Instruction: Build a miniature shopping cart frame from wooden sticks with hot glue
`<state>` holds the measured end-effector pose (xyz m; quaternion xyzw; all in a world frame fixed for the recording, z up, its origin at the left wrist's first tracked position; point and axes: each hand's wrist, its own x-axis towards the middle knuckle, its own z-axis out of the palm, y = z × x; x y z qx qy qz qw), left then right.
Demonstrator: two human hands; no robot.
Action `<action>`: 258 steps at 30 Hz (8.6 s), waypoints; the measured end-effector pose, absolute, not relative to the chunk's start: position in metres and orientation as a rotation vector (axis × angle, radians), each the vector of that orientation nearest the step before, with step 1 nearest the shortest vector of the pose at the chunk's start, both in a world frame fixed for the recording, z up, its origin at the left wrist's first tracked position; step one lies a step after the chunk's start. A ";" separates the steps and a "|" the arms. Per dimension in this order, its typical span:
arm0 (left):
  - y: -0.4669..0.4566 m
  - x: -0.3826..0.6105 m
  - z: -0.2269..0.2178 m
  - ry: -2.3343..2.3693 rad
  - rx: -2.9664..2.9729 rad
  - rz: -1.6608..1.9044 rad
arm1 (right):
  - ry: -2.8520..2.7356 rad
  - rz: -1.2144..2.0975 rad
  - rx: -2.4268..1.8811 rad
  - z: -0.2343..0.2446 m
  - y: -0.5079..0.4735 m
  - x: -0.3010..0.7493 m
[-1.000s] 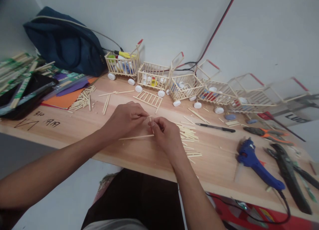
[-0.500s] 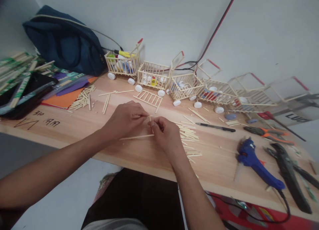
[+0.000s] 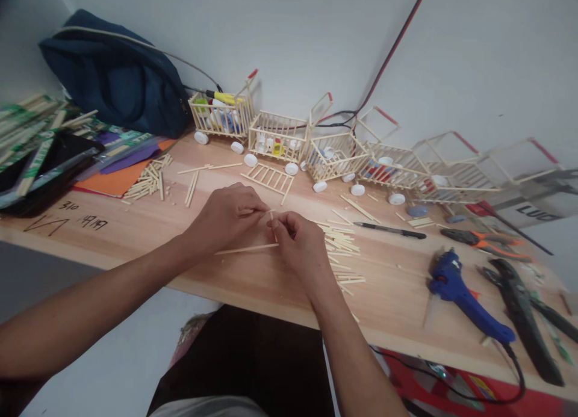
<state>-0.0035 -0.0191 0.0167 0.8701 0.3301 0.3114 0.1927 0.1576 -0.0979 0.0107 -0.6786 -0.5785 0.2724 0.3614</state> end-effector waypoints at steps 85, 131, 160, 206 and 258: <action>-0.026 -0.002 0.023 0.949 2.552 0.750 | -1.495 0.713 -1.750 0.011 -0.097 0.157; -0.026 0.000 0.025 0.973 2.540 0.767 | -1.436 0.740 -1.732 0.012 -0.097 0.157; -0.018 -0.003 0.021 0.937 2.421 0.871 | -1.336 0.798 -1.665 0.001 -0.096 0.172; -0.021 0.001 0.022 0.946 2.515 0.845 | -1.576 0.551 -1.745 0.008 -0.098 0.160; -0.019 0.004 0.017 0.930 2.538 0.900 | -1.596 0.534 -1.750 0.010 -0.097 0.161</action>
